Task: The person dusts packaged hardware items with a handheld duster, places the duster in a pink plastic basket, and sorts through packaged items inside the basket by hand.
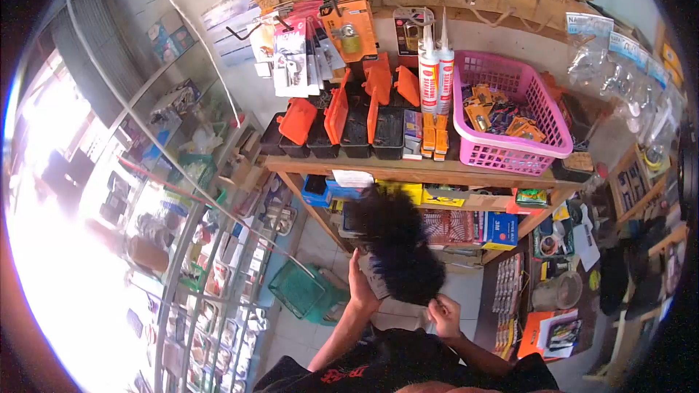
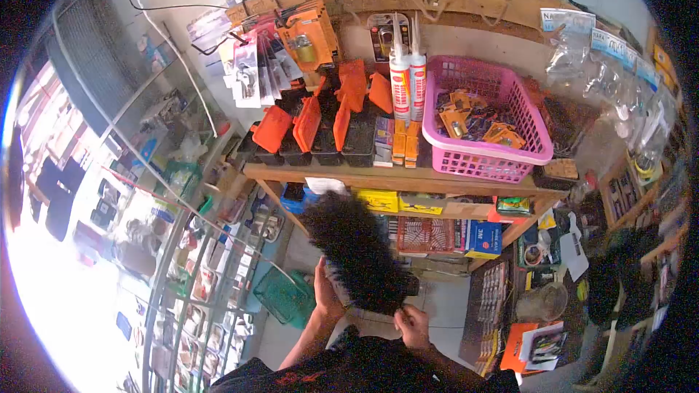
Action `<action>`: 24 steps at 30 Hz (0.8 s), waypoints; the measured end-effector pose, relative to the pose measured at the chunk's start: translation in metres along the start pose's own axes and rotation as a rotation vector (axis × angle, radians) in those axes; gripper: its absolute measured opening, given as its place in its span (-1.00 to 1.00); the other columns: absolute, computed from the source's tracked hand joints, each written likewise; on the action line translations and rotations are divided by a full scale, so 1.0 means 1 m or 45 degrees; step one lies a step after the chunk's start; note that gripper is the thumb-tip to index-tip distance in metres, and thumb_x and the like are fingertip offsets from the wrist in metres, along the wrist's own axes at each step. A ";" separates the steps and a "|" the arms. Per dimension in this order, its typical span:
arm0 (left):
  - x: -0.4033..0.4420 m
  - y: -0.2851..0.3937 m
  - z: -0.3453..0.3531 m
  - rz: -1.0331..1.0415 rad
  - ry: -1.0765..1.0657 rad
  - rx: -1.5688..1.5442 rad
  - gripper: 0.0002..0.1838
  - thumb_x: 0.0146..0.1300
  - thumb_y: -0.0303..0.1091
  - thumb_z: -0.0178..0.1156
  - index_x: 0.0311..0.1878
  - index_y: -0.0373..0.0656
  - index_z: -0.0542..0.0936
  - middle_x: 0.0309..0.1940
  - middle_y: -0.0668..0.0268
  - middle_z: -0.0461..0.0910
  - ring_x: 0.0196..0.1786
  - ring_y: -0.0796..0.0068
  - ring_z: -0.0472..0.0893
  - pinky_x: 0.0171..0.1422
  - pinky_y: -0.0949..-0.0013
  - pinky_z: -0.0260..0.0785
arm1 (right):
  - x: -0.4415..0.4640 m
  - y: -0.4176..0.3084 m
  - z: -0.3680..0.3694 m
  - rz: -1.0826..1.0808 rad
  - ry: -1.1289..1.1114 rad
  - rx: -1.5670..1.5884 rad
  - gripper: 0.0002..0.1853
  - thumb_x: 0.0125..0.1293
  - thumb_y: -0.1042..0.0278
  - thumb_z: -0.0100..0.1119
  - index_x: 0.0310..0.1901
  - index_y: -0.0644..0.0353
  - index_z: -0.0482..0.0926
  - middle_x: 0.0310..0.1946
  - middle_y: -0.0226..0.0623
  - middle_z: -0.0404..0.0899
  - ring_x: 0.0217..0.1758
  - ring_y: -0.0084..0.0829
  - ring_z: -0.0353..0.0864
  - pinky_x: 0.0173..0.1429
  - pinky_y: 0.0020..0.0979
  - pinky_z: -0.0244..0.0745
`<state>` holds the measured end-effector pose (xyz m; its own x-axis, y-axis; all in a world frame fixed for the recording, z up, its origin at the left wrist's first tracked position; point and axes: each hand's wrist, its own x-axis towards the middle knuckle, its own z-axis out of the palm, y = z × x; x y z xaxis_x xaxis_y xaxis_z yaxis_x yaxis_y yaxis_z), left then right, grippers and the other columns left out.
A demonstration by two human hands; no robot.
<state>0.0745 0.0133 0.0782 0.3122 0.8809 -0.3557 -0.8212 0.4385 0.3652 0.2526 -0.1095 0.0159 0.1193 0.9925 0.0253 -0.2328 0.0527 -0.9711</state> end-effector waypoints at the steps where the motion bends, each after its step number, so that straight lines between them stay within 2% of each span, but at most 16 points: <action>1: 0.009 0.013 0.001 0.015 -0.006 0.035 -0.37 0.40 0.17 -0.11 0.29 -0.13 0.44 0.17 0.20 0.55 0.23 0.13 0.51 0.36 0.05 0.32 | 0.004 0.005 0.003 -0.081 0.050 0.028 -0.64 0.46 0.34 0.05 -0.53 0.20 0.28 -0.65 -0.45 0.28 -0.60 -0.67 0.24 -0.52 -0.52 0.12; 3: 0.015 0.044 0.005 0.022 0.012 0.113 -0.38 0.40 0.17 -0.12 0.29 -0.11 0.44 0.17 0.19 0.55 0.23 0.13 0.50 0.36 0.05 0.31 | 0.003 0.028 0.024 -0.066 0.055 -0.182 -0.66 0.46 0.30 0.06 -0.50 0.25 0.35 -0.68 -0.43 0.30 -0.62 -0.65 0.28 -0.51 -0.51 0.17; 5: 0.037 0.069 -0.017 -0.177 -0.731 -0.387 -0.37 0.40 0.17 -0.15 0.28 -0.12 0.44 0.19 0.17 0.52 0.23 0.12 0.49 0.37 0.03 0.30 | 0.003 0.041 0.042 -0.120 0.020 -0.496 -0.67 0.45 0.29 0.06 -0.49 0.25 0.38 -0.68 -0.43 0.32 -0.62 -0.64 0.30 -0.51 -0.50 0.20; 6: 0.038 0.083 -0.008 -0.076 -0.623 -0.204 -0.38 0.40 0.17 -0.15 0.28 -0.11 0.44 0.20 0.17 0.51 0.22 0.11 0.50 0.37 0.02 0.30 | 0.001 0.024 0.063 0.057 0.007 -0.601 -0.66 0.44 0.28 0.08 -0.50 0.25 0.40 -0.67 -0.43 0.37 -0.59 -0.63 0.35 -0.47 -0.49 0.25; 7: 0.039 0.096 -0.002 0.028 -0.508 -0.024 -0.38 0.39 0.16 -0.15 0.27 -0.11 0.44 0.20 0.16 0.51 0.21 0.10 0.50 0.37 0.01 0.30 | 0.001 0.024 0.073 0.046 0.034 -0.608 -0.65 0.44 0.28 0.08 -0.52 0.25 0.40 -0.67 -0.43 0.37 -0.58 -0.63 0.35 -0.47 -0.48 0.25; 10: 0.047 0.132 -0.001 0.163 -0.339 -0.048 -0.38 0.39 0.17 -0.14 0.28 -0.11 0.43 0.24 0.18 0.48 0.28 0.12 0.44 0.46 0.01 0.16 | -0.005 0.037 0.098 0.087 0.153 -0.598 -0.64 0.42 0.32 0.09 -0.56 0.26 0.40 -0.68 -0.42 0.37 -0.55 -0.60 0.38 -0.43 -0.48 0.25; 13: 0.047 0.160 0.012 0.057 -0.312 -0.121 -0.40 0.44 0.14 -0.18 0.24 -0.15 0.46 0.19 0.15 0.50 0.25 0.21 0.47 0.42 0.07 0.25 | 0.001 0.032 0.133 0.021 0.286 -0.638 -0.65 0.41 0.36 0.09 -0.56 0.27 0.39 -0.69 -0.40 0.36 -0.58 -0.59 0.36 -0.46 -0.46 0.23; 14: 0.050 0.164 0.006 -0.006 -0.458 -0.140 -0.38 0.43 0.17 -0.19 0.24 -0.15 0.45 0.19 0.14 0.50 0.26 0.19 0.47 0.42 0.06 0.25 | 0.006 0.021 0.147 -0.042 0.251 -0.659 -0.65 0.39 0.38 0.11 -0.57 0.28 0.39 -0.69 -0.37 0.36 -0.59 -0.59 0.35 -0.48 -0.46 0.21; 17: 0.063 0.175 -0.018 -0.186 -0.911 -0.228 -0.33 0.42 0.27 -0.20 0.22 -0.15 0.45 0.20 0.09 0.49 0.27 0.12 0.47 0.41 0.03 0.24 | 0.002 0.014 0.170 0.001 0.199 -0.644 -0.64 0.39 0.33 0.12 -0.56 0.29 0.40 -0.69 -0.34 0.38 -0.61 -0.59 0.34 -0.49 -0.46 0.20; 18: 0.062 0.178 -0.020 -0.143 -0.871 -0.204 -0.34 0.41 0.25 -0.18 0.24 -0.13 0.44 0.20 0.06 0.49 0.24 0.04 0.48 0.39 0.00 0.26 | -0.006 0.017 0.167 0.036 0.255 -0.695 -0.64 0.40 0.31 0.13 -0.55 0.28 0.42 -0.69 -0.37 0.39 -0.62 -0.60 0.34 -0.49 -0.47 0.19; 22: 0.061 0.196 -0.001 0.027 -0.269 -0.094 -0.38 0.42 0.17 -0.19 0.28 -0.09 0.45 0.23 0.10 0.48 0.26 0.04 0.47 0.42 -0.03 0.21 | 0.007 0.020 0.164 0.056 0.400 -0.678 -0.64 0.41 0.29 0.12 -0.55 0.28 0.43 -0.68 -0.41 0.38 -0.61 -0.61 0.31 -0.48 -0.47 0.19; 24: 0.051 0.198 0.010 0.069 -0.221 -0.078 -0.42 0.42 0.12 -0.15 0.26 -0.09 0.48 0.18 0.18 0.54 0.21 0.08 0.52 0.38 0.01 0.28 | 0.017 0.022 0.159 0.015 0.370 -0.712 -0.62 0.42 0.28 0.11 -0.55 0.28 0.43 -0.67 -0.43 0.37 -0.58 -0.63 0.31 -0.46 -0.47 0.20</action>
<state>-0.0672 0.1467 0.1412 0.3399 0.9228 -0.1816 -0.8649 0.3825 0.3249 0.0956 -0.0742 0.0331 0.3956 0.9181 0.0248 0.2948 -0.1013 -0.9502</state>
